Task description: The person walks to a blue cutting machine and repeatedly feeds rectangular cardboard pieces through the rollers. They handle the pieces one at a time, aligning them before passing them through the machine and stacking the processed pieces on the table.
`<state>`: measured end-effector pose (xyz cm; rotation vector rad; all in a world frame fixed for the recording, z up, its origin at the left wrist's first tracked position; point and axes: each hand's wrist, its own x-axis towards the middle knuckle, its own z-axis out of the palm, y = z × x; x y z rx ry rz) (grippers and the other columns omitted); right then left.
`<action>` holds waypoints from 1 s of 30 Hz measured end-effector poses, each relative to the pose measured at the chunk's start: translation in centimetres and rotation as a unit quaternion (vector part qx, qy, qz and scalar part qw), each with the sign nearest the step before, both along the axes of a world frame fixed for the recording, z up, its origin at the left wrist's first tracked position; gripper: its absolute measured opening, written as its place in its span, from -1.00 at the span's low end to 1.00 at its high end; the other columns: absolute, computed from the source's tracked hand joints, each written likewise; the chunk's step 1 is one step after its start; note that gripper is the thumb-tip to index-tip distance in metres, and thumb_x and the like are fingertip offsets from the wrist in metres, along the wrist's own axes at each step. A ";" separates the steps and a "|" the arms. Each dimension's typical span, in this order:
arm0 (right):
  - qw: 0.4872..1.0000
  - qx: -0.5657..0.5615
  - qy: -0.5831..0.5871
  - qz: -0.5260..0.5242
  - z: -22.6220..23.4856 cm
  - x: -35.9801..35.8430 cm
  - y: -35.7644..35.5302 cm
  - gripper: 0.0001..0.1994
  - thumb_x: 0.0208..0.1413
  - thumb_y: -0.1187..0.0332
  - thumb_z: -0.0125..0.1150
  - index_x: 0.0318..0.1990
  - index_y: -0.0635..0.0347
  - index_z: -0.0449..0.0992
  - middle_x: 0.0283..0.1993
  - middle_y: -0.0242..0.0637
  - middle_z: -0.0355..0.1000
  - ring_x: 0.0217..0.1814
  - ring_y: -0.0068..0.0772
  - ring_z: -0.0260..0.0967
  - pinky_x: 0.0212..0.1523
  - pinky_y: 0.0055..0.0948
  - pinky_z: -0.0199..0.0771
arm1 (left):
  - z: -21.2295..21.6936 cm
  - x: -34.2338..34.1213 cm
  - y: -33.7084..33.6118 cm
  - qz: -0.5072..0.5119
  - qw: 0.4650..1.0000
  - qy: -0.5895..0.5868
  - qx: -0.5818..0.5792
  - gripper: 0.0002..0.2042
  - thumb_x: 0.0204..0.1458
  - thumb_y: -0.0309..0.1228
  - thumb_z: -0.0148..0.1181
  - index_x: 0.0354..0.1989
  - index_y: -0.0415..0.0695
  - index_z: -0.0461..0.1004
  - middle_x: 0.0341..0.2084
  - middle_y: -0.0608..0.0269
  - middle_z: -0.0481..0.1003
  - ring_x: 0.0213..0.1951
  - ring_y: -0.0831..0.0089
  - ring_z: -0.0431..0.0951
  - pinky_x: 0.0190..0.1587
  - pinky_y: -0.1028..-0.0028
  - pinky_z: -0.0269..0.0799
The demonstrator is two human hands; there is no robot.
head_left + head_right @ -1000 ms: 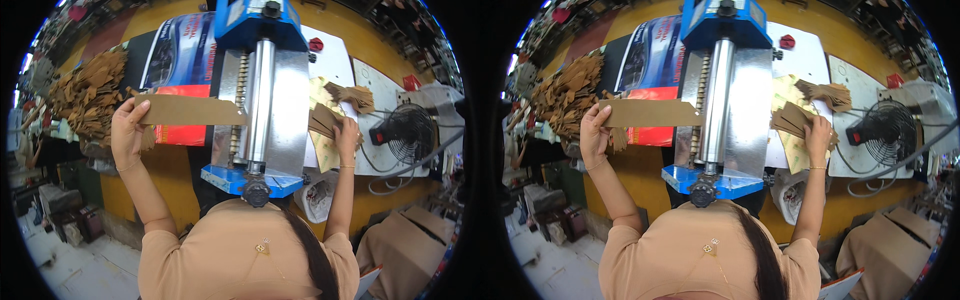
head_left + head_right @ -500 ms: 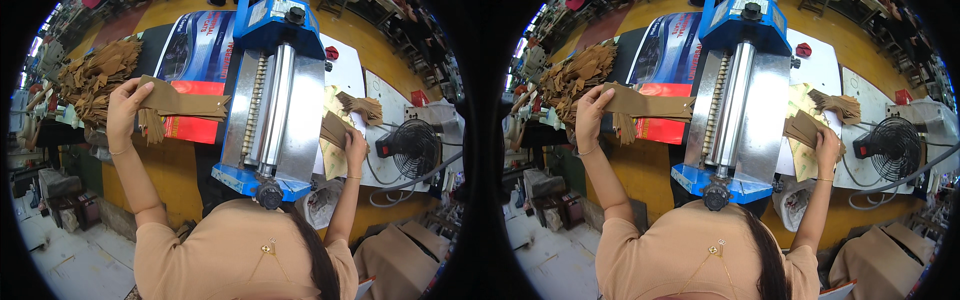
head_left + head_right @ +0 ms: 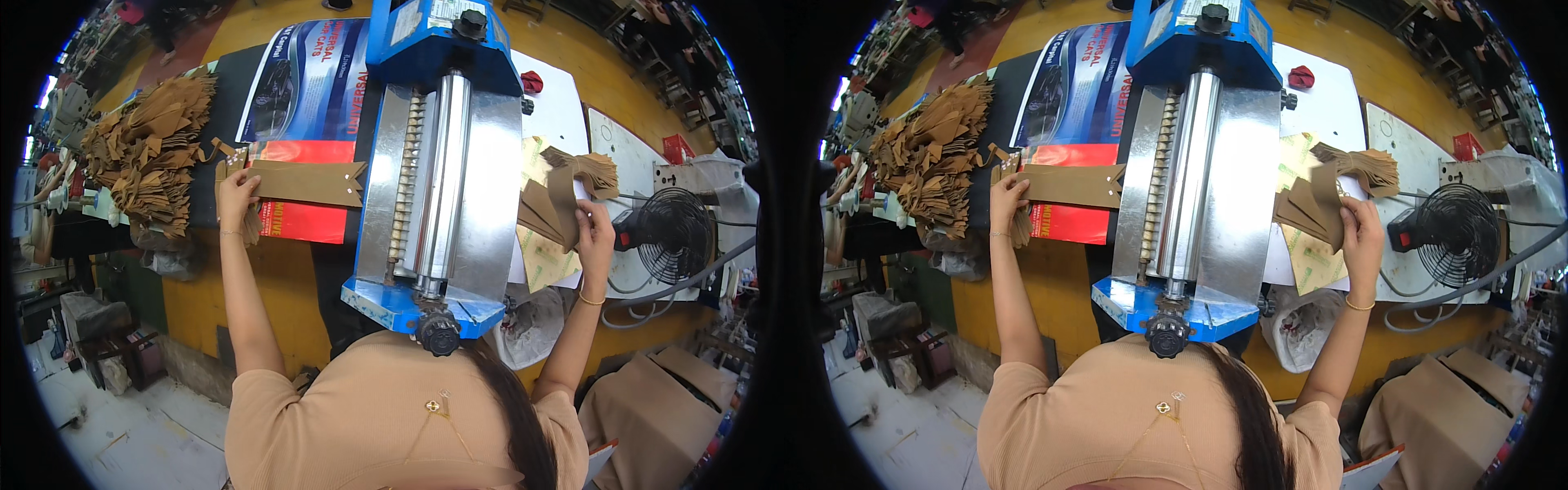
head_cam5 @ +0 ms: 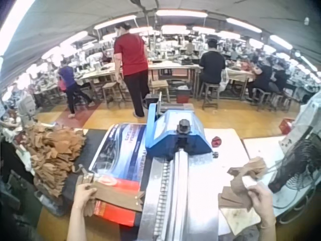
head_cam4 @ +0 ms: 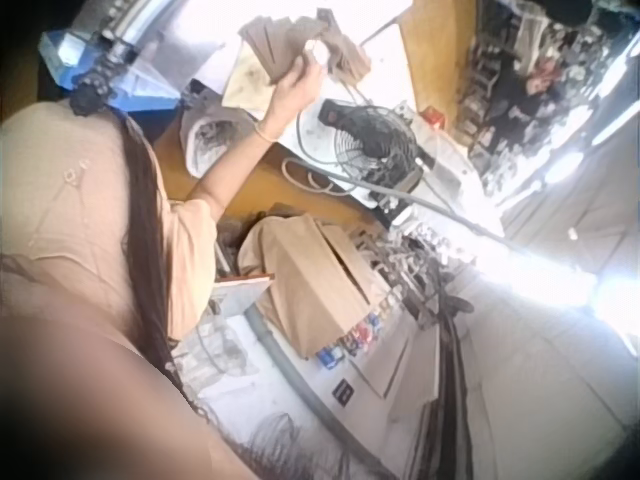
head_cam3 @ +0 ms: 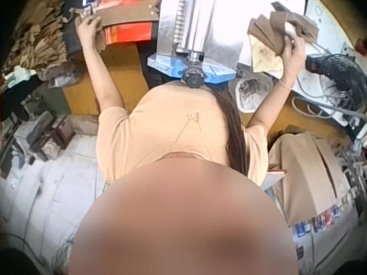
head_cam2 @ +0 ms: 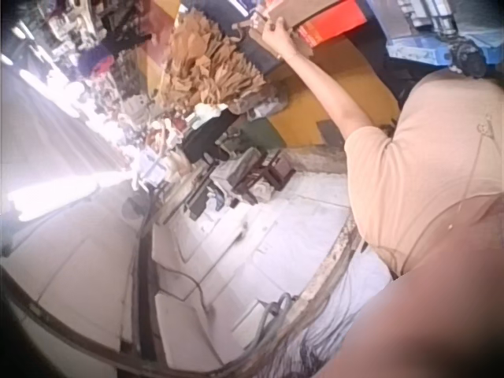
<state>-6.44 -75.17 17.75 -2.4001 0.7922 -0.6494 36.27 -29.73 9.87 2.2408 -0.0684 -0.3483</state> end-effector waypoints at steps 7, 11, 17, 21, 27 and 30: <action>0.942 0.311 -0.019 0.123 5.2 2.1 1.9 -0.83 0.10 0.47 0.21 -0.16 0.32 0.55 -0.32 -0.33 0.50 -0.33 -0.64 0.40 -0.24 -0.61 0.41 | 2.7 -2.0 -2.6 -0.088 0.914 -0.297 0.263 -0.56 -0.03 -0.33 0.29 0.06 -0.21 0.48 -0.12 -0.10 0.46 -0.16 0.05 0.48 -0.06 0.25 0.39; 0.958 0.240 0.100 0.123 3.7 5.1 1.8 -0.82 0.08 0.37 0.25 -0.25 0.31 0.59 -0.39 -0.33 0.55 -0.41 -0.64 0.40 -0.32 -0.59 0.41 | 4.2 -4.8 -6.0 -0.141 0.965 -0.201 0.090 -0.58 -0.01 -0.38 0.29 0.06 -0.25 0.48 -0.18 0.00 0.48 -0.29 0.31 0.50 -0.20 0.36 0.43; 0.961 0.191 0.126 0.153 3.5 7.8 2.2 -0.81 0.06 0.33 0.26 -0.26 0.26 0.62 -0.40 -0.28 0.57 -0.44 -0.51 0.43 -0.32 -0.51 0.43 | 5.3 -10.1 -11.9 -0.196 0.969 0.016 -0.149 -0.68 0.05 -0.39 0.28 -0.05 -0.28 0.53 -0.48 0.33 0.49 -0.49 0.67 0.37 -0.42 0.62 0.32; 0.955 0.187 0.139 0.183 3.5 10.2 3.3 -0.81 0.07 0.31 0.25 -0.25 0.23 0.62 -0.38 -0.23 0.57 -0.42 -0.43 0.45 -0.30 -0.46 0.45 | 5.5 -13.0 -15.5 -0.202 0.944 0.148 -0.213 -0.75 0.09 -0.36 0.25 -0.14 -0.27 0.57 -0.51 0.39 0.48 -0.50 0.71 0.36 -0.47 0.62 0.29; 0.961 0.152 0.120 0.199 3.2 11.2 4.3 -0.79 0.04 0.27 0.29 -0.26 0.21 0.61 -0.38 -0.22 0.56 -0.40 -0.38 0.46 -0.28 -0.43 0.46 | 6.3 -13.7 -17.4 -0.267 0.949 0.105 -0.130 -0.67 0.12 -0.22 0.22 -0.23 -0.32 0.57 -0.46 0.25 0.50 -0.42 0.61 0.40 -0.36 0.55 0.32; 0.964 0.161 0.126 0.168 3.1 10.1 3.9 -0.78 0.00 0.27 0.34 -0.26 0.21 0.61 -0.40 -0.24 0.55 -0.41 -0.42 0.46 -0.30 -0.46 0.45 | 6.2 -13.9 -17.8 -0.278 0.952 0.078 -0.105 -0.61 0.12 -0.15 0.20 -0.25 -0.34 0.56 -0.45 0.21 0.48 -0.37 0.56 0.39 -0.29 0.50 0.32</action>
